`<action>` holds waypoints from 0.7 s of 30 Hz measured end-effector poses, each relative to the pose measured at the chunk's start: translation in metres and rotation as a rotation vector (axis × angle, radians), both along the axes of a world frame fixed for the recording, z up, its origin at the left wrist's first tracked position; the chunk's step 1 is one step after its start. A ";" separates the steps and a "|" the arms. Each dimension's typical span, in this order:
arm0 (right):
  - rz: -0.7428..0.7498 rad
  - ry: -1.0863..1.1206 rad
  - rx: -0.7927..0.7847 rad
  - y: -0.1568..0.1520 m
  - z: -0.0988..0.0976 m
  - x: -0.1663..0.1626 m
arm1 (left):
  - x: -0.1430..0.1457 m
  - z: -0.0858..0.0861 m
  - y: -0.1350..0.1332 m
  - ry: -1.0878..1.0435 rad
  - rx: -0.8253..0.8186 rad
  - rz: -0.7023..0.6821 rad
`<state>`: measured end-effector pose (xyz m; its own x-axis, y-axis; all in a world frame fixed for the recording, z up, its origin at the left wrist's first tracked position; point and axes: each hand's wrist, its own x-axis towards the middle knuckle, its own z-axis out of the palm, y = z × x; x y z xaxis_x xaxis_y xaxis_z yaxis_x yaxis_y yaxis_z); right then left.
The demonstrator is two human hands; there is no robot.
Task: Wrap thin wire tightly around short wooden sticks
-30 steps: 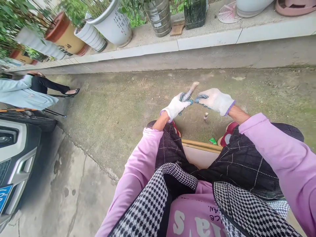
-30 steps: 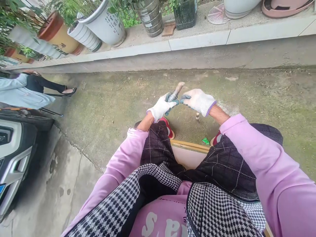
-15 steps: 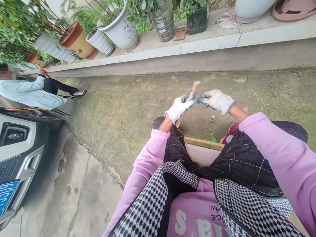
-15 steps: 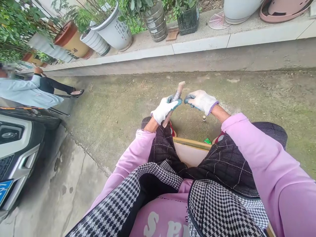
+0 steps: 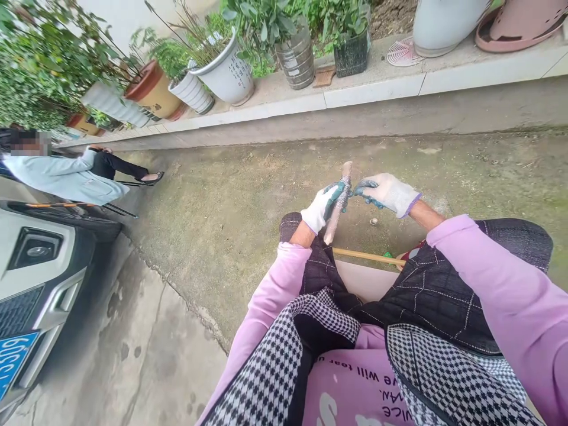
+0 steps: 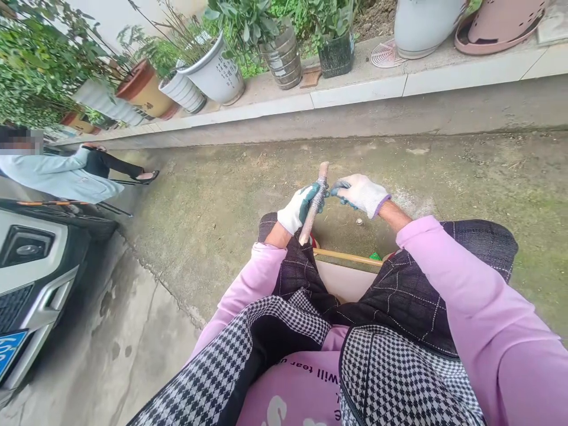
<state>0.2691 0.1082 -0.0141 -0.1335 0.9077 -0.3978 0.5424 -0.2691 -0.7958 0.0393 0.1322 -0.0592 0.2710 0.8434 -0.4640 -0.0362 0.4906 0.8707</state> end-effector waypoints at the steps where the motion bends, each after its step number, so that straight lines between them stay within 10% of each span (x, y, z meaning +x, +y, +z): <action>1: -0.008 0.003 0.002 0.000 -0.002 0.000 | 0.001 -0.002 0.001 -0.052 -0.043 0.004; 14: -0.050 0.013 -0.037 0.005 -0.022 0.001 | 0.017 -0.017 0.021 0.072 -0.003 -0.025; 21: -0.193 0.283 0.010 0.013 -0.033 0.007 | 0.021 -0.008 0.013 -0.254 -0.165 0.099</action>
<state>0.2756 0.1213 -0.0466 -0.0624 0.9308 -0.3602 0.2393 -0.3365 -0.9108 0.0607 0.1451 -0.0672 0.3161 0.7907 -0.5243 -0.2968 0.6073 0.7369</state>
